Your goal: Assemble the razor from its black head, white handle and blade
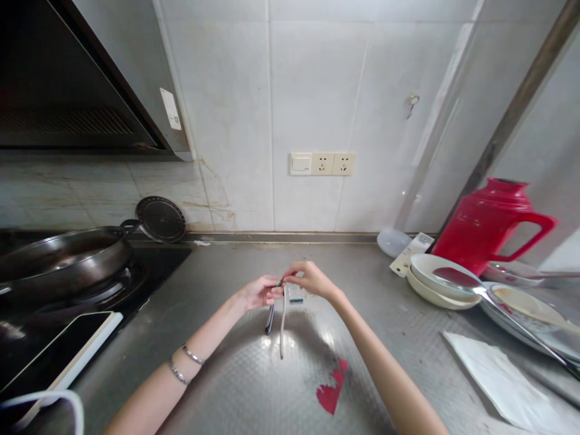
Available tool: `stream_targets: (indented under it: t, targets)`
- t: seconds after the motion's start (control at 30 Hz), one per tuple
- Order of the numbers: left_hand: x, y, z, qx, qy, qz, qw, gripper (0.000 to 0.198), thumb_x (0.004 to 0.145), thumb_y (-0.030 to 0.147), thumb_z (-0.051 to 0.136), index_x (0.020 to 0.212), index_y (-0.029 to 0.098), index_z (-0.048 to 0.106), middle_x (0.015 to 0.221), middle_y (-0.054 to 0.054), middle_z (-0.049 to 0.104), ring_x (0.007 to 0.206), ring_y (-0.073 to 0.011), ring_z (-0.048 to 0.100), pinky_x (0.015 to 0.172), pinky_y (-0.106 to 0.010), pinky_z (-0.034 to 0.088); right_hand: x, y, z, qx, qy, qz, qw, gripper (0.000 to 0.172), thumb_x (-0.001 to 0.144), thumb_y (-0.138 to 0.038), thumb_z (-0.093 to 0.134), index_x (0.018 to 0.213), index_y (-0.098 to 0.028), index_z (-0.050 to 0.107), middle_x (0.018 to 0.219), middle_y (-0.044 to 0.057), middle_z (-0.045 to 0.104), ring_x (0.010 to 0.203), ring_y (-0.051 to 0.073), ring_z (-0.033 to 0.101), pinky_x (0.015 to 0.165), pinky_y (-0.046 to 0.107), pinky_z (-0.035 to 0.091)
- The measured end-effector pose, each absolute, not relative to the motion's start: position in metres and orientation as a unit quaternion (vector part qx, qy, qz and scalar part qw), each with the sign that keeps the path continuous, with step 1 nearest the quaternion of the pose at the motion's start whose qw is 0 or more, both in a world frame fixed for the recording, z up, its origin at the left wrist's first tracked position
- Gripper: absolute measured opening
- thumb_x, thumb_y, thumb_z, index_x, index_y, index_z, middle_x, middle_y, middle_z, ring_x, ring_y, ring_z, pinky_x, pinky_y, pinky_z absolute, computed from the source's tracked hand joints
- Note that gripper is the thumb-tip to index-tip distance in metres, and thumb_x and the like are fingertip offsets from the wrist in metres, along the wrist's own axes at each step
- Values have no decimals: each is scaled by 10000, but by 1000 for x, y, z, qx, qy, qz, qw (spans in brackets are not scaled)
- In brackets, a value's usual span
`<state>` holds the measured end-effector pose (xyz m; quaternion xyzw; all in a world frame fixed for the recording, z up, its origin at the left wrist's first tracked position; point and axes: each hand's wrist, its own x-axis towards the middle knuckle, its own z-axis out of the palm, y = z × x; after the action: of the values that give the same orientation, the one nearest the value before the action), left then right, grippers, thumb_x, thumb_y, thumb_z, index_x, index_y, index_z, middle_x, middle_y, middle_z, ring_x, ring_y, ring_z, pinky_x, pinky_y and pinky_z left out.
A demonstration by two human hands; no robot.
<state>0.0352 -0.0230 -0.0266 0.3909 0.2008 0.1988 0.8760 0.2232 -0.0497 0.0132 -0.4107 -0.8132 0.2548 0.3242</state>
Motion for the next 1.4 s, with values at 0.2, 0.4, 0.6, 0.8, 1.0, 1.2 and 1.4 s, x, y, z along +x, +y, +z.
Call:
stream_targets:
  t: [0.2, 0.4, 0.6, 0.8, 1.0, 1.2, 1.4]
  targets:
    - [35, -20, -25, 478, 280, 247, 795, 282, 824, 322, 504, 867, 69, 621, 560, -14, 539, 439, -72, 487, 411, -192, 399, 223, -49, 11, -438, -787, 260, 347, 300, 777, -416, 546, 793, -148, 678, 742, 40, 641, 608, 115, 560, 416, 166, 425]
    - [31, -14, -20, 563, 342, 367, 657, 301, 704, 384, 647, 758, 90, 611, 621, -39, 592, 476, -85, 528, 441, -217, 461, 224, -42, 5, -506, -682, 359, 386, 311, 720, -414, 585, 759, -115, 662, 617, 26, 596, 539, 108, 535, 350, 170, 435]
    - [32, -15, -19, 582, 350, 385, 625, 282, 655, 355, 691, 708, 89, 612, 579, -18, 566, 470, -75, 513, 440, -214, 473, 221, -41, 3, -510, -654, 388, 402, 294, 703, -386, 604, 790, -113, 671, 648, 44, 625, 599, 126, 575, 347, 152, 425]
    - [31, -11, -21, 579, 359, 380, 626, 303, 673, 368, 685, 694, 77, 603, 562, -13, 563, 439, -65, 504, 435, -211, 476, 222, -43, 0, -479, -730, 300, 384, 354, 725, -416, 596, 898, -120, 686, 787, 65, 661, 512, 100, 545, 345, 182, 440]
    - [26, -10, -19, 578, 374, 335, 643, 307, 740, 374, 628, 735, 67, 615, 609, -50, 612, 442, -77, 531, 445, -225, 480, 233, -46, -3, -455, -792, 200, 354, 303, 782, -393, 549, 892, -156, 704, 795, 69, 632, 650, 134, 573, 400, 165, 427]
    - [19, -5, -15, 567, 402, 331, 638, 304, 823, 339, 508, 824, 57, 620, 633, -67, 636, 445, -84, 546, 429, -213, 468, 263, -41, -30, -487, -788, 223, 302, 314, 765, -407, 557, 873, -155, 710, 856, 82, 633, 712, 156, 585, 447, 188, 439]
    - [18, -2, -16, 571, 406, 332, 631, 286, 804, 328, 522, 772, 61, 620, 612, -56, 624, 444, -76, 538, 424, -197, 456, 274, -34, -56, -481, -811, 222, 250, 253, 753, -364, 585, 814, -161, 722, 857, 72, 649, 760, 151, 589, 733, 258, 453]
